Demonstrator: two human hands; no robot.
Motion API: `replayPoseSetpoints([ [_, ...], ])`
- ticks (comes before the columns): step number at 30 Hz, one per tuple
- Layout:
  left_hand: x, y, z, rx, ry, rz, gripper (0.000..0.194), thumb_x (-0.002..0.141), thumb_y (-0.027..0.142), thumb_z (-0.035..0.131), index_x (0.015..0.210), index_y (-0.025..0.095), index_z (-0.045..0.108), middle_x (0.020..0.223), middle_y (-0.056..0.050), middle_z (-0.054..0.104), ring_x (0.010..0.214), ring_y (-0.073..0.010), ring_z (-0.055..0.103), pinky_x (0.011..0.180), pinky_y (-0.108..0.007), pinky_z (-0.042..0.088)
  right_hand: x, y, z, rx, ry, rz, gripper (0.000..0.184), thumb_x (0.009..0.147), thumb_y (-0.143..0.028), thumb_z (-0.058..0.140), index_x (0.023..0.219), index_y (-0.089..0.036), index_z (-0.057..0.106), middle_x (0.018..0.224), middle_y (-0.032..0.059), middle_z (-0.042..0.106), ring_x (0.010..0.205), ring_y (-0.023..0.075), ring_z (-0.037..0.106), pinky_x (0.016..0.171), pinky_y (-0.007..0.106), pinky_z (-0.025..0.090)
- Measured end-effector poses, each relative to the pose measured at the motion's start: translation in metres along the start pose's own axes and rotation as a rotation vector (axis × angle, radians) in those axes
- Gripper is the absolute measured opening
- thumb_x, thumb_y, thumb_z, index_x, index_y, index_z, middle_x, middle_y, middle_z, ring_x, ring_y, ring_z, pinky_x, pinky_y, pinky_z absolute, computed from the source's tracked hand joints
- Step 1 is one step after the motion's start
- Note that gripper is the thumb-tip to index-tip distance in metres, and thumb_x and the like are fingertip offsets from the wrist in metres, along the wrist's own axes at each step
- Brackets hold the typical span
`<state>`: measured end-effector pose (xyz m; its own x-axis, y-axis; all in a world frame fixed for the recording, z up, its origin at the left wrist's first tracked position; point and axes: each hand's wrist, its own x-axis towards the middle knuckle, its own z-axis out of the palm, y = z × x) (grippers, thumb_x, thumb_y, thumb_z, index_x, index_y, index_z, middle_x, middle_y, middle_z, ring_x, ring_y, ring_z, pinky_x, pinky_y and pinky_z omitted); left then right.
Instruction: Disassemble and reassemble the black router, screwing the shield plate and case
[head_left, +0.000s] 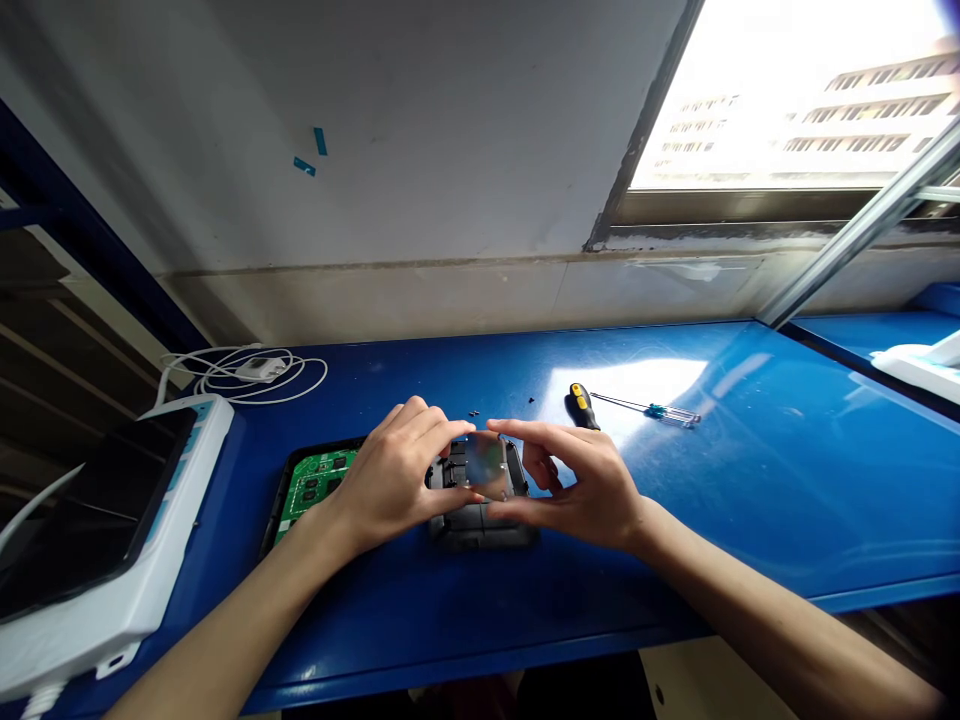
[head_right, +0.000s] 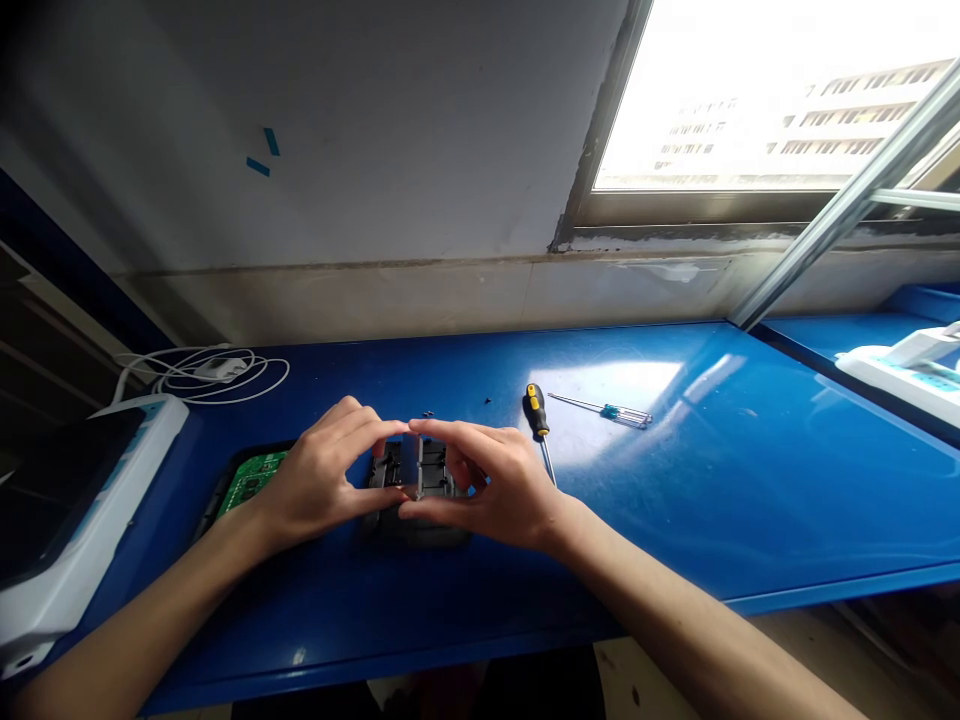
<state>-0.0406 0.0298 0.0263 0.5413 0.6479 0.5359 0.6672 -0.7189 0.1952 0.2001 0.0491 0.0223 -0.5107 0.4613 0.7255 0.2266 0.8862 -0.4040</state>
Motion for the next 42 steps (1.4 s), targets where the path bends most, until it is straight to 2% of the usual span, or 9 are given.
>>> replayPoseSetpoints([
  [6,0.0,0.004,-0.002,0.012,0.017,0.017,0.054,0.075,0.03,0.092,0.117,0.007,0.067,0.087,-0.005,0.065,0.082,-0.0236,0.052,0.072,-0.034,0.044,-0.001,0.001,0.0,0.012,-0.025,0.019,0.059,0.083,-0.047,0.081,0.129,-0.016,0.064,0.063,-0.0086,0.05,0.049,0.0058,0.043,0.048,0.018,0.041],
  [13,-0.001,0.004,-0.002,-0.018,0.001,-0.031,0.05,0.079,0.033,0.089,0.117,0.008,0.069,0.085,-0.004,0.064,0.081,-0.0234,0.051,0.072,-0.035,0.044,0.002,0.002,-0.001,0.025,-0.022,-0.004,0.055,0.085,-0.048,0.079,0.125,-0.013,0.065,0.062,-0.0088,0.048,0.049,0.0057,0.042,0.046,0.018,0.041],
  [17,-0.002,0.0,-0.002,-0.045,0.005,-0.073,0.048,0.081,0.035,0.088,0.117,0.009,0.069,0.083,-0.004,0.063,0.081,-0.0231,0.051,0.073,-0.035,0.045,0.002,0.003,-0.003,0.059,-0.017,0.043,0.056,0.081,-0.042,0.084,0.125,-0.013,0.065,0.063,-0.0096,0.047,0.05,0.0057,0.042,0.047,0.017,0.042],
  [21,-0.002,-0.004,0.0,-0.055,0.047,-0.085,0.045,0.083,0.032,0.086,0.119,0.012,0.067,0.083,-0.002,0.063,0.081,-0.0218,0.052,0.072,-0.032,0.046,0.002,0.006,-0.002,0.09,-0.012,0.085,0.056,0.079,-0.037,0.087,0.125,-0.015,0.065,0.062,-0.0105,0.045,0.05,0.0058,0.041,0.047,0.018,0.041],
  [26,-0.001,-0.006,-0.003,-0.086,0.112,-0.13,0.042,0.091,0.045,0.076,0.12,0.016,0.066,0.082,0.0,0.06,0.079,-0.0199,0.054,0.071,-0.031,0.048,0.004,0.009,-0.004,0.071,0.015,0.131,0.052,0.081,-0.044,0.083,0.123,-0.017,0.068,0.062,-0.0096,0.044,0.051,0.0066,0.038,0.047,0.019,0.04],
  [33,-0.001,-0.004,-0.013,-0.122,0.156,-0.133,0.048,0.091,0.054,0.073,0.121,0.018,0.066,0.08,0.001,0.059,0.077,-0.019,0.055,0.072,-0.03,0.049,0.004,0.016,-0.007,0.066,0.016,0.167,0.054,0.081,-0.045,0.083,0.127,-0.02,0.07,0.061,-0.0094,0.045,0.052,0.0076,0.038,0.05,0.021,0.042],
  [42,0.0,0.003,-0.016,-0.151,0.225,-0.123,0.05,0.089,0.053,0.076,0.123,0.018,0.067,0.08,0.002,0.061,0.076,-0.0174,0.055,0.072,-0.029,0.049,0.004,0.021,-0.007,0.093,0.045,0.131,0.055,0.083,-0.037,0.082,0.135,-0.024,0.068,0.063,-0.0092,0.045,0.055,0.0083,0.039,0.052,0.022,0.044],
])
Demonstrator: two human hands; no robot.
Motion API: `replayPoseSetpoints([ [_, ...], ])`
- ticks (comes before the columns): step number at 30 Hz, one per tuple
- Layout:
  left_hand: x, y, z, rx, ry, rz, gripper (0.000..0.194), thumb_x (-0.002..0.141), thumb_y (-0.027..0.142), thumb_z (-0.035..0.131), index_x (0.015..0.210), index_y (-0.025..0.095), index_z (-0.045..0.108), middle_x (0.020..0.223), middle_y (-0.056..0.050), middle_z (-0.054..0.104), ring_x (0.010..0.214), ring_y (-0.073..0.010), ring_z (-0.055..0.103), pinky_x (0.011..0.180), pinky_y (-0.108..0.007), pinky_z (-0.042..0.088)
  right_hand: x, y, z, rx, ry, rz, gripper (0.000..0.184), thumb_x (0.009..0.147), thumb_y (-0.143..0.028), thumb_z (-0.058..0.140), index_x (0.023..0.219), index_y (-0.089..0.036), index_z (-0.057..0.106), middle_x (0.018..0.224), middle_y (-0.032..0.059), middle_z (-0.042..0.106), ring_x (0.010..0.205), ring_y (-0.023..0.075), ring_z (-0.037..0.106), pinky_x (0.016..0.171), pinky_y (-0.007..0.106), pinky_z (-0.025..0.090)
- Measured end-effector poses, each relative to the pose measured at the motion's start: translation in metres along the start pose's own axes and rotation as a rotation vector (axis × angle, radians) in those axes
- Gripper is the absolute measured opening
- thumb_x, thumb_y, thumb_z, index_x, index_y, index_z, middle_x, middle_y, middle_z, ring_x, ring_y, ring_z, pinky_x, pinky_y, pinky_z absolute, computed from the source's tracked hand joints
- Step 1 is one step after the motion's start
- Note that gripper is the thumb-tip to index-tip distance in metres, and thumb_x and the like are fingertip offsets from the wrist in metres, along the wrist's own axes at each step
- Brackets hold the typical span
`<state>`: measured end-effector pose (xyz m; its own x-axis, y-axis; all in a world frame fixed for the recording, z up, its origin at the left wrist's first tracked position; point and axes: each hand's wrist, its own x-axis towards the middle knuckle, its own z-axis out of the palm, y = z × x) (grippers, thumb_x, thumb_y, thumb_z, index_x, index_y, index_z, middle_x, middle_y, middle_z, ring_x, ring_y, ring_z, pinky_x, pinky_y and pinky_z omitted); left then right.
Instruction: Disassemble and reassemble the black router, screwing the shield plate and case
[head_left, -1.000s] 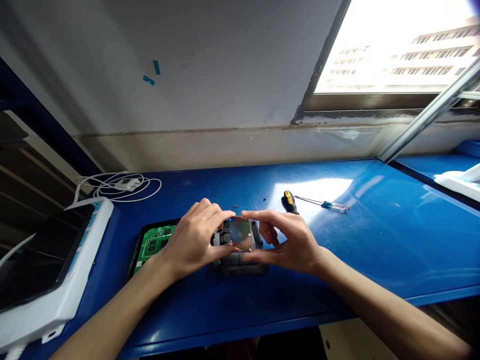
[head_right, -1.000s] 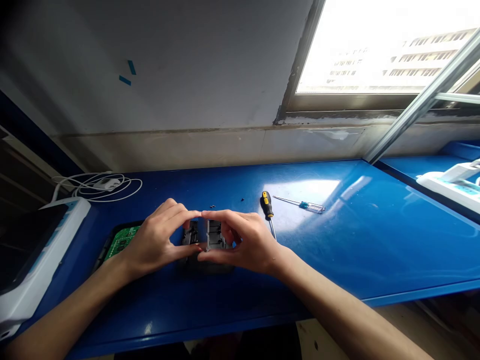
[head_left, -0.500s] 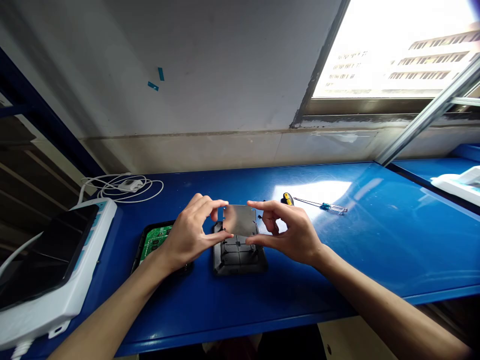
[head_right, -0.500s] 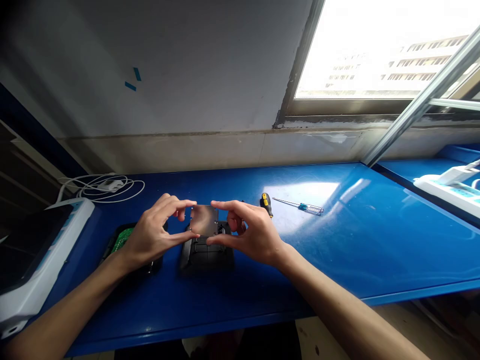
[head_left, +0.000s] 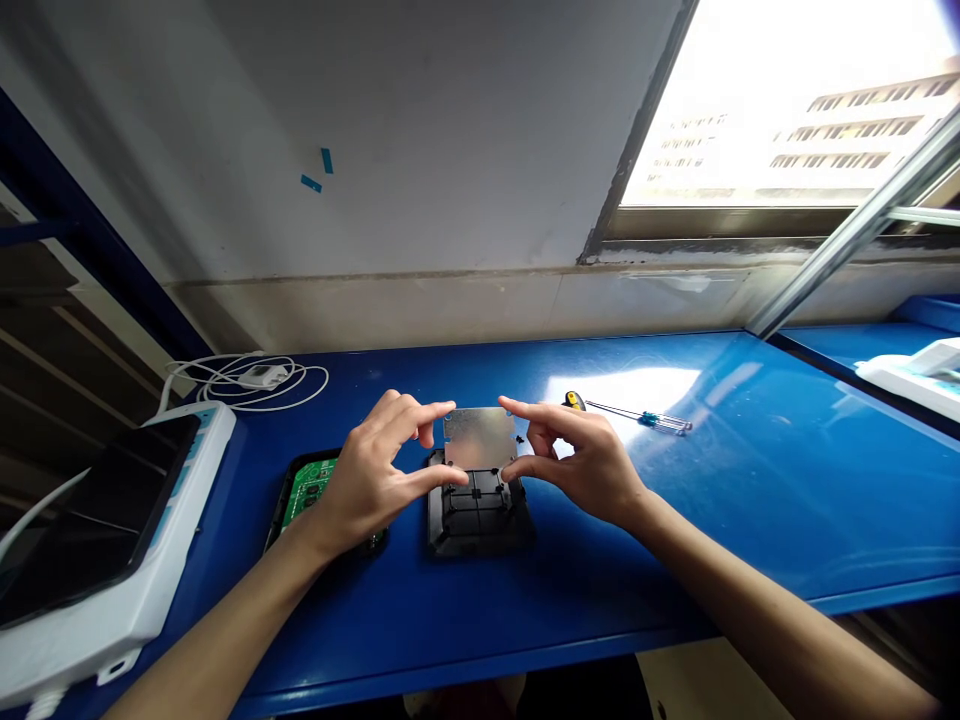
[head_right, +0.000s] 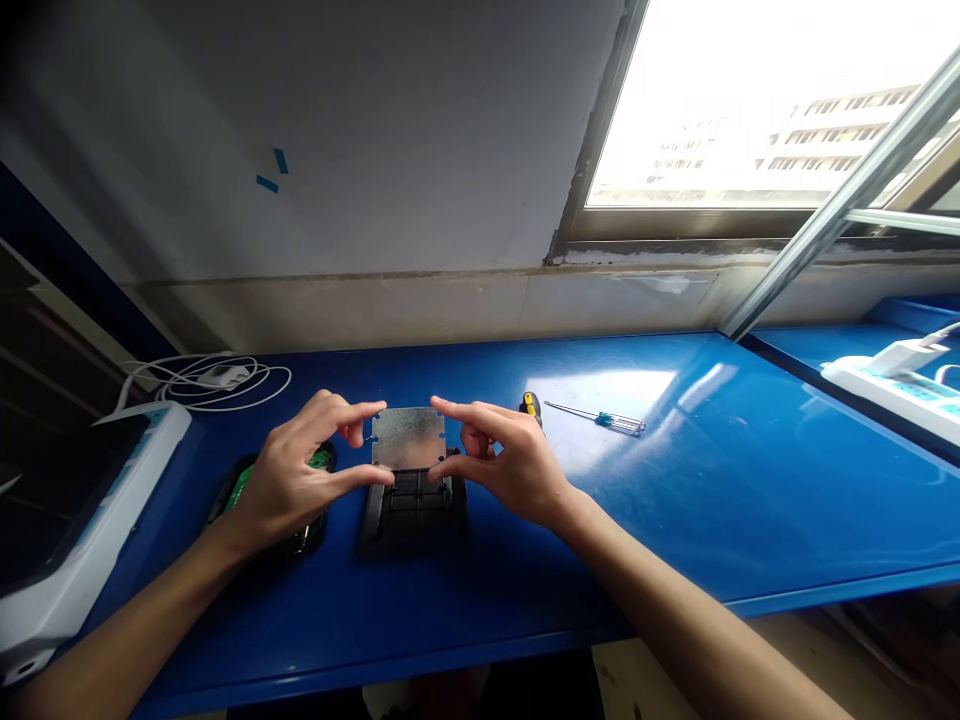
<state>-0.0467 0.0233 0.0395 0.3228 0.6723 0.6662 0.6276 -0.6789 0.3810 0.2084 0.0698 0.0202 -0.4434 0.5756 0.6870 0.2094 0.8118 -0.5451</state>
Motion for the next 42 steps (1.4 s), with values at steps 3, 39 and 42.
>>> replayPoseSetpoints([
  [3,0.0,0.002,0.0,-0.013,0.031,0.011,0.049,0.088,0.051,0.077,0.123,0.018,0.068,0.08,0.001,0.061,0.078,-0.0174,0.055,0.073,-0.029,0.049,0.001,0.0,-0.001,-0.002,0.004,-0.032,0.057,0.084,-0.037,0.082,0.137,-0.026,0.066,0.064,-0.0084,0.046,0.055,0.0084,0.039,0.053,0.023,0.045],
  [39,-0.012,0.003,0.014,-0.308,0.153,-0.096,0.043,0.083,0.033,0.086,0.124,0.029,0.074,0.072,0.006,0.061,0.069,-0.0138,0.053,0.072,-0.028,0.05,-0.004,-0.005,0.005,0.17,0.069,0.06,0.06,0.076,-0.02,0.088,0.132,-0.029,0.07,0.066,-0.0027,0.077,0.051,0.0101,0.062,0.048,0.022,0.051],
  [42,-0.013,0.003,0.015,-0.329,0.152,-0.096,0.042,0.082,0.032,0.087,0.123,0.029,0.075,0.071,0.007,0.061,0.069,-0.0142,0.053,0.074,-0.029,0.05,-0.004,-0.006,0.005,0.18,0.074,0.051,0.06,0.076,-0.018,0.088,0.132,-0.031,0.07,0.066,-0.004,0.077,0.051,0.009,0.062,0.048,0.021,0.051],
])
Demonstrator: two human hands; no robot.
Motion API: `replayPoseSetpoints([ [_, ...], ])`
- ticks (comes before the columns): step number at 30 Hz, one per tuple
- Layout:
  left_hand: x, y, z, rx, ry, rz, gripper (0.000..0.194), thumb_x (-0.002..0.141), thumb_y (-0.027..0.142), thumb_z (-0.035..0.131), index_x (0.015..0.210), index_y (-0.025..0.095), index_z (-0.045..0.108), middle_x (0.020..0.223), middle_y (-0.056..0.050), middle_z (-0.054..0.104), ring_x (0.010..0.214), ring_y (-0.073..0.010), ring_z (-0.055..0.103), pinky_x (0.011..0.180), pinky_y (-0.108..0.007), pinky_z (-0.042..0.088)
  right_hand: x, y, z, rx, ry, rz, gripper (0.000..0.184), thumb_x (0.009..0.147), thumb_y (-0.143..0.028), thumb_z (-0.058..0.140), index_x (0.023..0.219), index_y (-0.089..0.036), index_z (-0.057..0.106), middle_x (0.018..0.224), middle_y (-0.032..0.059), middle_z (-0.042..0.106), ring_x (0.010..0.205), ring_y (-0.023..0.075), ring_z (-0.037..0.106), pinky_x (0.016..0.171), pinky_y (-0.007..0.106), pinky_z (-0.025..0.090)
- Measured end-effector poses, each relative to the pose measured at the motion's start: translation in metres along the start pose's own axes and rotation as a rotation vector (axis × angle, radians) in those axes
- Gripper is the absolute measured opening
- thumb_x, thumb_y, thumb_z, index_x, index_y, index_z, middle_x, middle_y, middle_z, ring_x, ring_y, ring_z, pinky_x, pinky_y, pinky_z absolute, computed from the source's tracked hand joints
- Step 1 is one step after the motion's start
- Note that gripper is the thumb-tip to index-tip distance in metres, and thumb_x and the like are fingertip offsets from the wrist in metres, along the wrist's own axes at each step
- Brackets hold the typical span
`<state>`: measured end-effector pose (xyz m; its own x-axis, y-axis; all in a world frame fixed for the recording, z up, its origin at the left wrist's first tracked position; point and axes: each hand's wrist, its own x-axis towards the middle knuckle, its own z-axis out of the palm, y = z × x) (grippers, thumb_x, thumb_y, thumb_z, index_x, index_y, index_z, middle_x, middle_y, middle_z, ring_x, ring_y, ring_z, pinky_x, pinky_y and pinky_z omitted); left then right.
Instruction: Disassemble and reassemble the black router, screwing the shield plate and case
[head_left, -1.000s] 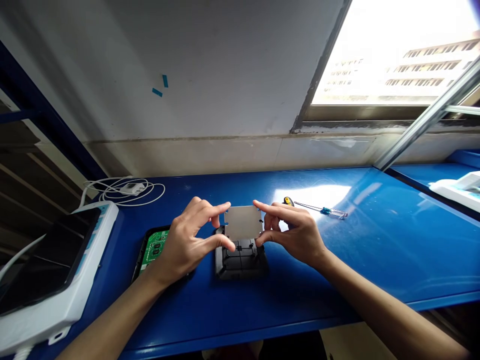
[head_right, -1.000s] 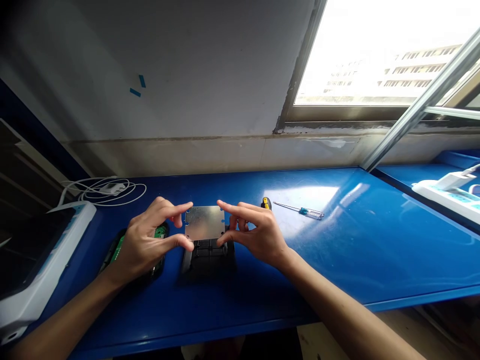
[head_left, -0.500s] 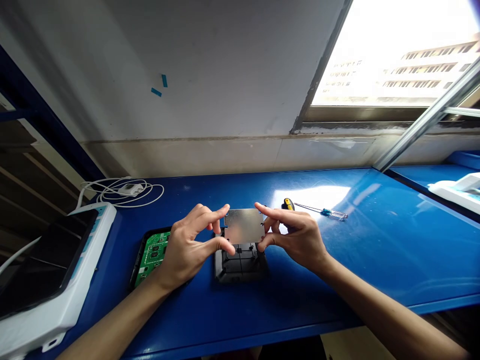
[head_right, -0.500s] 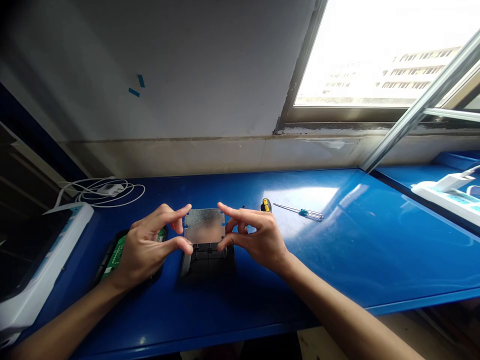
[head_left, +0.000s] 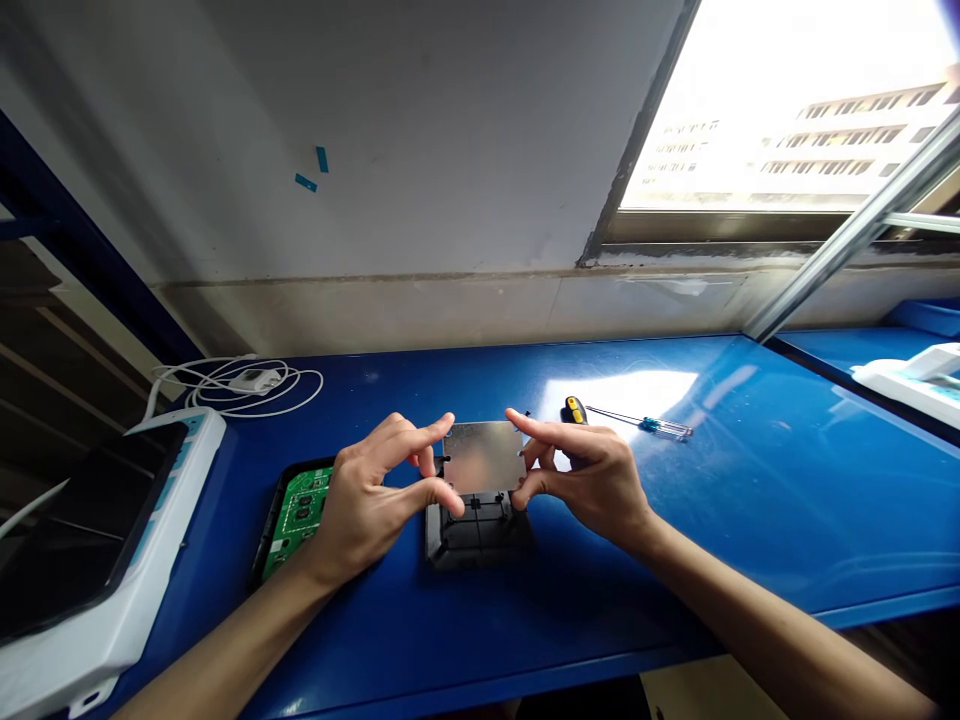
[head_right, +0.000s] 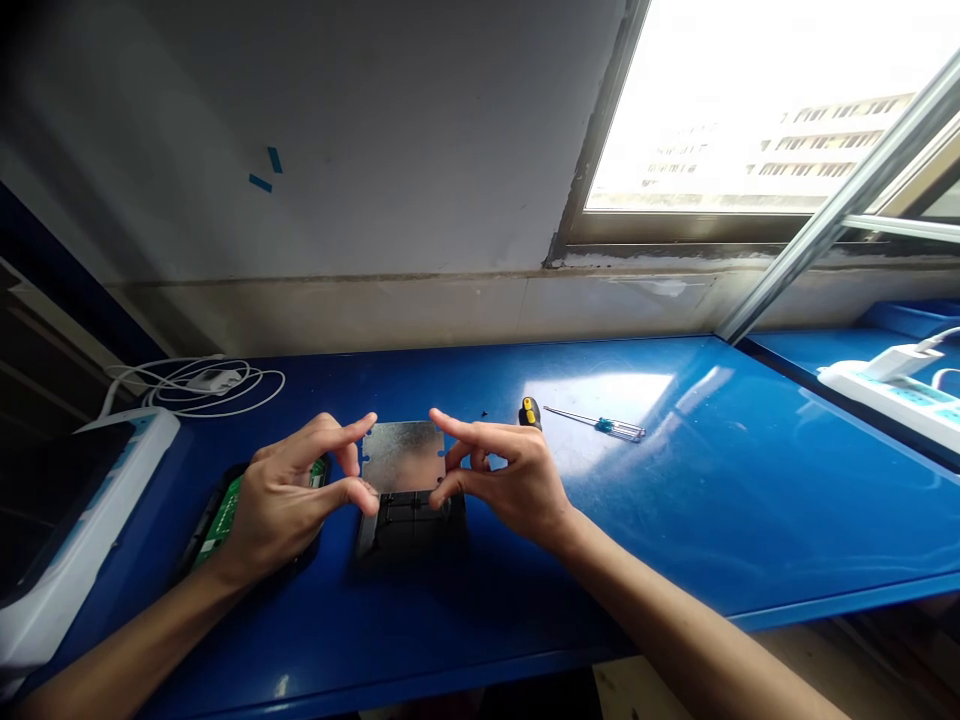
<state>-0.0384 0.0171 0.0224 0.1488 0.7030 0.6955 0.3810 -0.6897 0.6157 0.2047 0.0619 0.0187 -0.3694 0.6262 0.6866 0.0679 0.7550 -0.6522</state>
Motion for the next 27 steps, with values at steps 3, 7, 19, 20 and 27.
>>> replayPoseSetpoints([
  [3,0.0003,0.0002,0.0001,0.0,0.001,-0.003,0.042,0.082,0.03,0.087,0.122,0.028,0.075,0.071,0.007,0.061,0.069,-0.0138,0.053,0.072,-0.028,0.049,0.0003,0.0001,0.0001,0.013,-0.005,-0.006,0.06,0.077,-0.016,0.087,0.132,-0.032,0.07,0.066,-0.0048,0.077,0.051,0.0084,0.061,0.048,0.021,0.051],
  [7,-0.0001,0.0006,-0.0005,-0.012,-0.005,-0.007,0.041,0.082,0.027,0.088,0.121,0.028,0.075,0.072,0.007,0.062,0.069,-0.0131,0.054,0.074,-0.028,0.048,0.0002,0.0007,0.0007,0.024,0.001,-0.01,0.062,0.075,-0.014,0.088,0.132,-0.032,0.07,0.066,-0.0053,0.077,0.05,0.0083,0.061,0.049,0.021,0.051],
  [19,0.0052,-0.0005,-0.0059,0.074,-0.059,-0.012,0.044,0.082,0.038,0.086,0.122,0.025,0.073,0.074,0.006,0.061,0.071,-0.0137,0.056,0.071,-0.027,0.048,0.0007,0.0036,0.0013,0.006,0.019,0.021,0.059,0.073,-0.035,0.091,0.129,-0.03,0.073,0.069,-0.0028,0.074,0.048,0.007,0.048,0.051,0.022,0.052],
  [20,0.0063,-0.0013,-0.0065,0.115,-0.074,0.002,0.046,0.082,0.041,0.086,0.122,0.022,0.072,0.074,0.005,0.061,0.071,-0.0139,0.056,0.069,-0.026,0.048,0.0012,0.0032,0.001,0.009,0.017,0.015,0.06,0.072,-0.038,0.09,0.129,-0.029,0.073,0.071,-0.0025,0.073,0.049,0.0072,0.049,0.053,0.022,0.053],
  [27,0.006,-0.0051,0.0012,0.373,-0.279,0.123,0.052,0.094,0.057,0.068,0.121,0.013,0.067,0.076,0.002,0.053,0.067,-0.0168,0.052,0.062,-0.029,0.043,-0.0007,-0.0015,0.0041,0.041,-0.126,-0.037,0.065,0.074,-0.043,0.088,0.132,-0.024,0.068,0.075,-0.0023,0.068,0.052,0.0067,0.05,0.054,0.022,0.05],
])
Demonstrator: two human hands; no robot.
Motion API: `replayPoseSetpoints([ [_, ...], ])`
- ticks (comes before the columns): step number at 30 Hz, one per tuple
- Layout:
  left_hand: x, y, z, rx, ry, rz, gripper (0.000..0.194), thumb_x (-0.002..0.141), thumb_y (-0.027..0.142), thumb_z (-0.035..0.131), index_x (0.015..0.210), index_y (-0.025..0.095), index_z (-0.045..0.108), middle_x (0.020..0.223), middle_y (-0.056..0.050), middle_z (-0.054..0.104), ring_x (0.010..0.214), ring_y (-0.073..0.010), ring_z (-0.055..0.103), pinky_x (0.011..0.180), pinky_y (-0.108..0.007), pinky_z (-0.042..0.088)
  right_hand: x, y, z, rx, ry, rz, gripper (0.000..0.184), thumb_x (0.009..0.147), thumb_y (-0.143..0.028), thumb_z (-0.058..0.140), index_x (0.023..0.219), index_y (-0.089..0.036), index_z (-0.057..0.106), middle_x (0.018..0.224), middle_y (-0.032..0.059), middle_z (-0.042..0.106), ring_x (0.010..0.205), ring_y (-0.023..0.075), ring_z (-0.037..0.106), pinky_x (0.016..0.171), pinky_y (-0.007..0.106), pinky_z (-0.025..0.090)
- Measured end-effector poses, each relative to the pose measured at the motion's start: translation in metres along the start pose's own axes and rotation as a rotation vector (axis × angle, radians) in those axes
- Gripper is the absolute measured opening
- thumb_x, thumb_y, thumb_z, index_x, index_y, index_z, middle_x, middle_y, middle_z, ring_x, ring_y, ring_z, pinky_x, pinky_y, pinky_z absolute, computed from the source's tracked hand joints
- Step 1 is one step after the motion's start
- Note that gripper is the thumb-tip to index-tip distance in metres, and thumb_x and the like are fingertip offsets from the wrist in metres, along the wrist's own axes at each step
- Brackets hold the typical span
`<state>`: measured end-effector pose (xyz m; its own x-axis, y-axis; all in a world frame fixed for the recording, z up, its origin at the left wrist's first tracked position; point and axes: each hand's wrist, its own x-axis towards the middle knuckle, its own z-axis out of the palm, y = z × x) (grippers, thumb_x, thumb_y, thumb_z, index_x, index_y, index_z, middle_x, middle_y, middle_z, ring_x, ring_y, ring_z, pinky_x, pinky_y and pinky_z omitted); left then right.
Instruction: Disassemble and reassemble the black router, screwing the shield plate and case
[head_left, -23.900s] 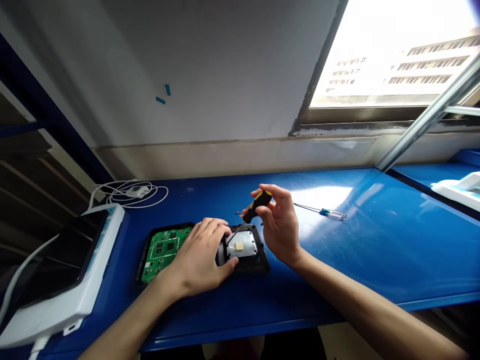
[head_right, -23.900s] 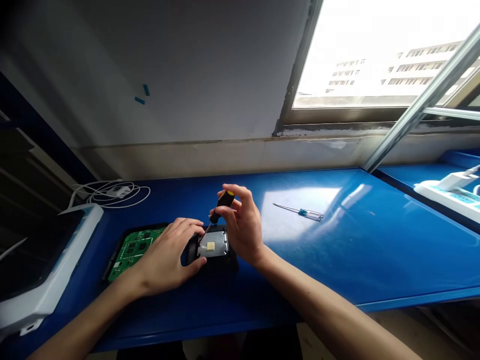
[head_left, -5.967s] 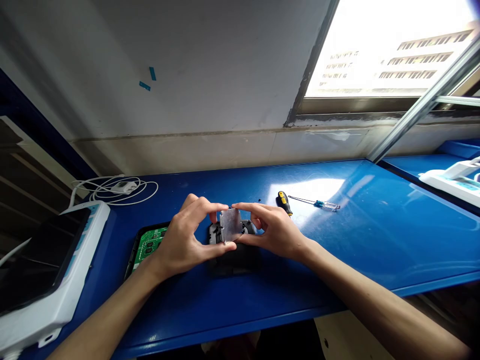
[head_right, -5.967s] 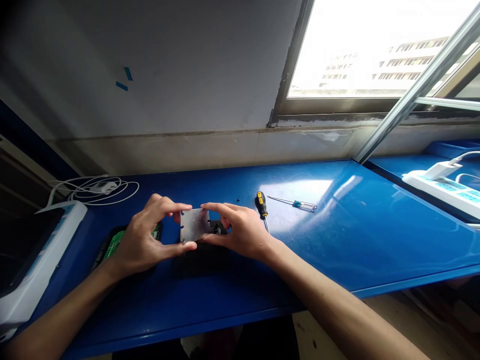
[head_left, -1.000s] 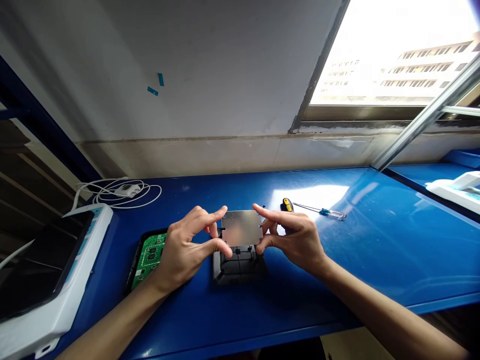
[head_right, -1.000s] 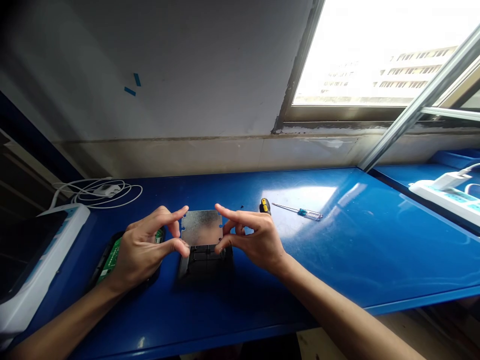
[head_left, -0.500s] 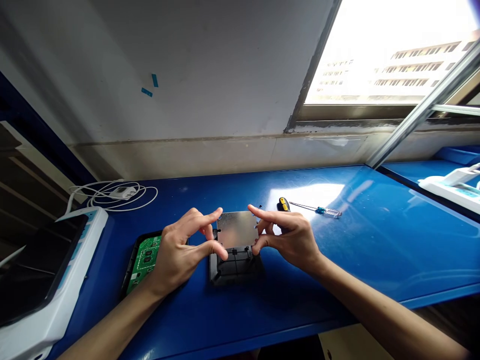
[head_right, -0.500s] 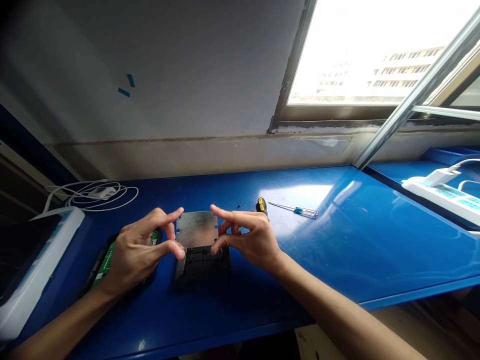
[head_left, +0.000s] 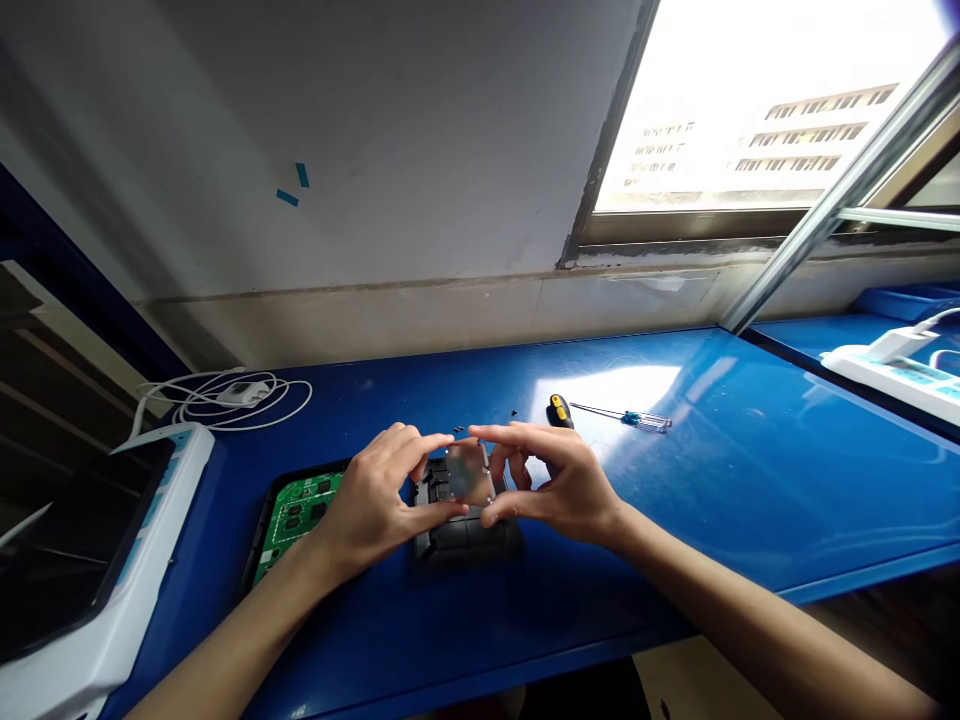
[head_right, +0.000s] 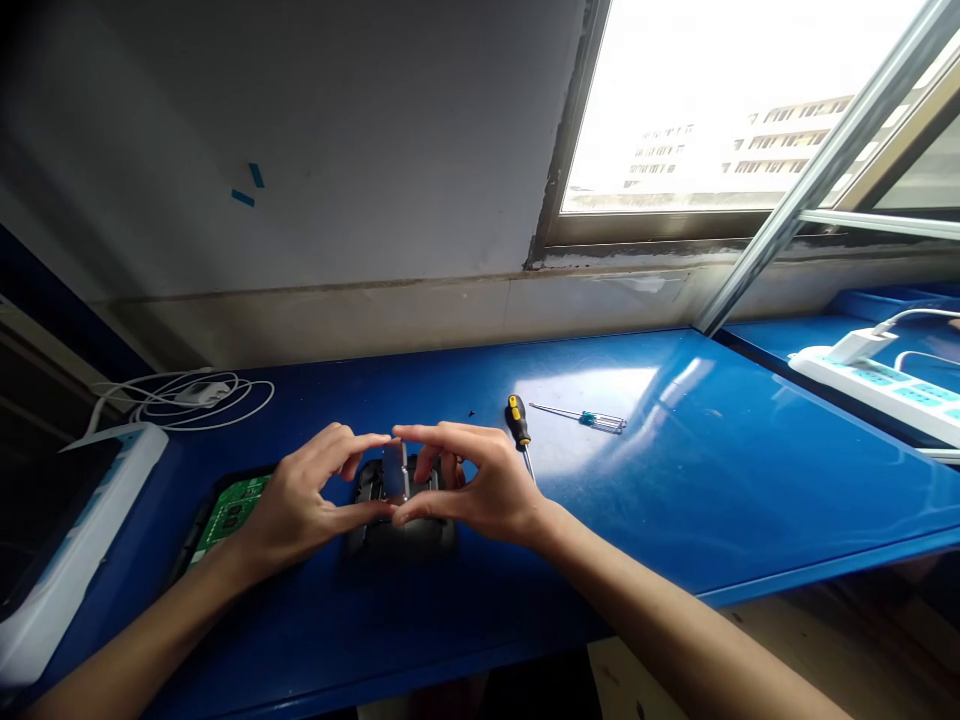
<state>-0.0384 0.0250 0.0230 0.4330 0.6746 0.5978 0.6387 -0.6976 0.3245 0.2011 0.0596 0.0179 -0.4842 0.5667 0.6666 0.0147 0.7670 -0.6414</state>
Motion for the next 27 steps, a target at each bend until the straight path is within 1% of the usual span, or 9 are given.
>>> replayPoseSetpoints([
  [3,0.0,0.004,0.006,0.001,-0.059,-0.013,0.044,0.092,0.054,0.072,0.111,0.015,0.065,0.077,0.001,0.053,0.069,-0.0185,0.051,0.062,-0.03,0.041,-0.001,-0.003,0.007,-0.028,-0.03,-0.027,0.063,0.076,-0.051,0.084,0.13,-0.023,0.069,0.071,-0.0041,0.062,0.052,0.0064,0.046,0.052,0.021,0.046],
  [6,-0.001,0.006,0.012,-0.022,-0.09,0.009,0.034,0.09,0.046,0.074,0.104,0.017,0.062,0.08,0.0,0.056,0.071,-0.0193,0.05,0.063,-0.031,0.04,-0.002,-0.006,0.015,-0.062,-0.077,-0.037,0.063,0.078,-0.058,0.079,0.128,-0.021,0.069,0.069,-0.0052,0.055,0.053,0.0069,0.043,0.047,0.019,0.04],
  [10,-0.003,0.006,0.016,-0.046,-0.104,0.011,0.026,0.09,0.038,0.071,0.105,0.02,0.061,0.08,0.001,0.056,0.07,-0.0188,0.051,0.064,-0.031,0.04,-0.005,-0.005,0.019,-0.147,-0.147,-0.056,0.062,0.085,-0.058,0.074,0.134,-0.022,0.064,0.071,-0.0054,0.053,0.057,0.0078,0.046,0.051,0.019,0.041],
  [12,-0.003,0.006,0.015,-0.044,-0.072,-0.003,0.027,0.089,0.04,0.073,0.101,0.019,0.061,0.079,0.001,0.057,0.068,-0.0185,0.051,0.062,-0.03,0.041,-0.005,-0.002,0.017,-0.207,-0.142,-0.084,0.063,0.089,-0.058,0.069,0.139,-0.022,0.059,0.073,-0.005,0.053,0.058,0.0083,0.047,0.051,0.02,0.04],
  [14,-0.002,0.006,0.011,-0.055,-0.04,-0.031,0.029,0.088,0.041,0.074,0.102,0.019,0.062,0.082,0.0,0.06,0.07,-0.0188,0.055,0.061,-0.029,0.043,-0.005,0.002,0.014,-0.257,-0.116,-0.099,0.064,0.09,-0.059,0.067,0.141,-0.02,0.057,0.073,-0.0048,0.054,0.058,0.0085,0.047,0.052,0.02,0.04],
  [18,-0.001,0.006,0.001,-0.143,-0.006,-0.11,0.044,0.084,0.038,0.082,0.119,0.022,0.063,0.093,0.0,0.067,0.078,-0.0182,0.064,0.066,-0.027,0.05,-0.004,0.007,0.007,-0.328,-0.097,-0.039,0.068,0.088,-0.063,0.067,0.138,-0.018,0.058,0.071,-0.0051,0.054,0.056,0.0083,0.045,0.052,0.021,0.04],
  [21,-0.001,0.007,-0.003,-0.187,0.012,-0.15,0.046,0.081,0.036,0.086,0.12,0.024,0.065,0.091,0.002,0.067,0.073,-0.0155,0.063,0.064,-0.024,0.049,-0.003,0.008,0.005,-0.363,-0.12,-0.002,0.069,0.086,-0.065,0.068,0.136,-0.017,0.06,0.07,-0.0049,0.055,0.055,0.0085,0.044,0.052,0.022,0.04],
  [24,0.001,0.008,-0.003,-0.205,0.012,-0.166,0.045,0.08,0.034,0.087,0.119,0.024,0.067,0.091,0.003,0.069,0.074,-0.0152,0.064,0.065,-0.023,0.05,-0.002,0.008,0.003,-0.383,-0.136,0.011,0.064,0.085,-0.063,0.071,0.13,-0.018,0.065,0.07,-0.0049,0.054,0.055,0.0085,0.044,0.052,0.022,0.039],
  [27,0.002,0.007,-0.004,-0.205,0.01,-0.181,0.047,0.078,0.032,0.088,0.119,0.024,0.067,0.094,0.002,0.07,0.078,-0.016,0.066,0.068,-0.023,0.051,-0.002,0.009,0.002,-0.387,-0.138,0.007,0.051,0.087,-0.056,0.074,0.122,-0.019,0.069,0.07,-0.0052,0.054,0.053,0.0075,0.043,0.051,0.021,0.039],
])
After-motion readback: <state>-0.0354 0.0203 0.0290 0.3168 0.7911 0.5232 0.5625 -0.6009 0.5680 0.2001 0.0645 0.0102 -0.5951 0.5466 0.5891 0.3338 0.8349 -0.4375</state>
